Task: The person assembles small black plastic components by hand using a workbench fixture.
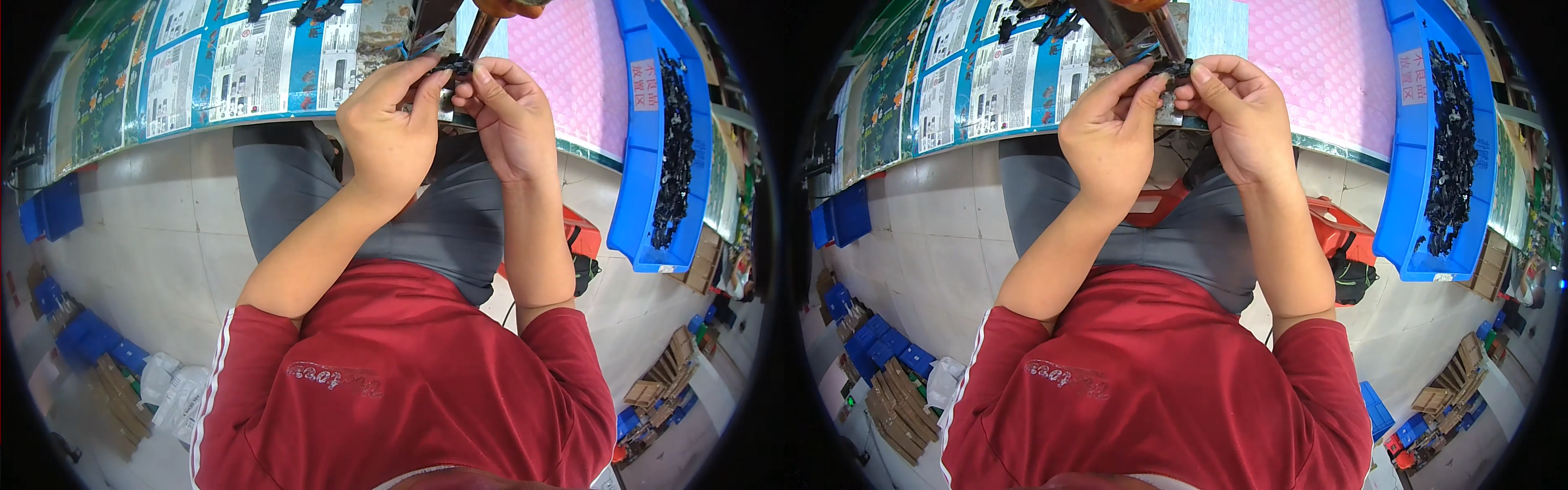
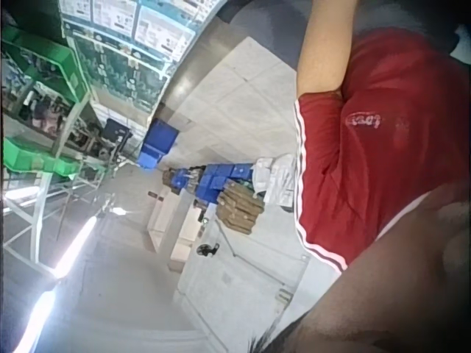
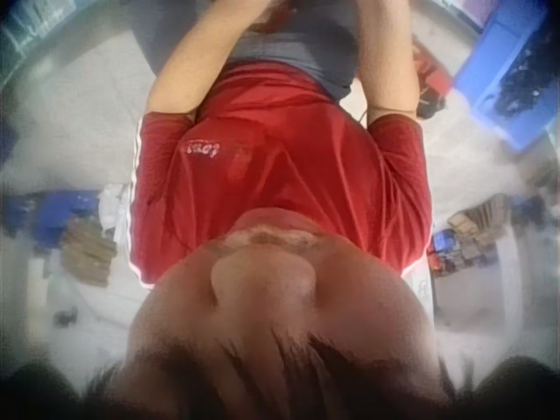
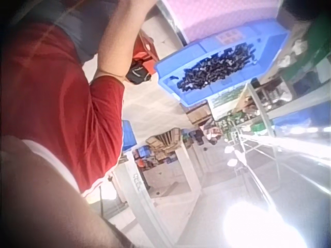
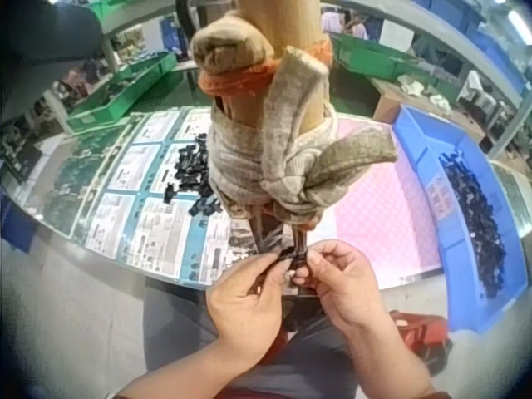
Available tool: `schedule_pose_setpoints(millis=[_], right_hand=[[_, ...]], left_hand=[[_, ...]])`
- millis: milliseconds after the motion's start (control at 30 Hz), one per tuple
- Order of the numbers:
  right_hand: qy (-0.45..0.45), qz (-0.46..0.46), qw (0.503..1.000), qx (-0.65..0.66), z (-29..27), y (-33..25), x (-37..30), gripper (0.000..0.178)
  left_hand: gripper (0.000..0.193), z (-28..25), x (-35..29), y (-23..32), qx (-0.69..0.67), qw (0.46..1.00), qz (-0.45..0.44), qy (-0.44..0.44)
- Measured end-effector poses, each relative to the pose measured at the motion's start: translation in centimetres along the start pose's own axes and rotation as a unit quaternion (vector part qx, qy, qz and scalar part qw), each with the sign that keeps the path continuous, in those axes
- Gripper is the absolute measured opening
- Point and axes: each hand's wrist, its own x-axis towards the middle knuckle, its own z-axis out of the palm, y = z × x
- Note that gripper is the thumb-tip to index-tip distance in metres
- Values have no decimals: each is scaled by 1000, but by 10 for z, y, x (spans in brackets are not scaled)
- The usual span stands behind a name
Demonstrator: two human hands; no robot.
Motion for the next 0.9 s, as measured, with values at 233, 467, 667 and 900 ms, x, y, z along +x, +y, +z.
schedule_pose_setpoints(millis=[233, 467, 667, 900], right_hand=[[-16, 2, 1000, 7, -2, -1, 1, 16], [-23, -4, 1000, 13, -3, -1, 2, 15], [-29, -13, 999, 17, -3, -1, 2, 15], [-34, -14, 999, 14, -4, 0, 2, 15]], left_hand=[[14, 0, -2, -4, -24, 1000, -10, 5], [15, 0, -2, -4, -31, 999, -12, 3], [15, 1, 0, -7, -47, 999, -5, 1], [16, 1, 0, -8, -59, 998, -12, 4]])
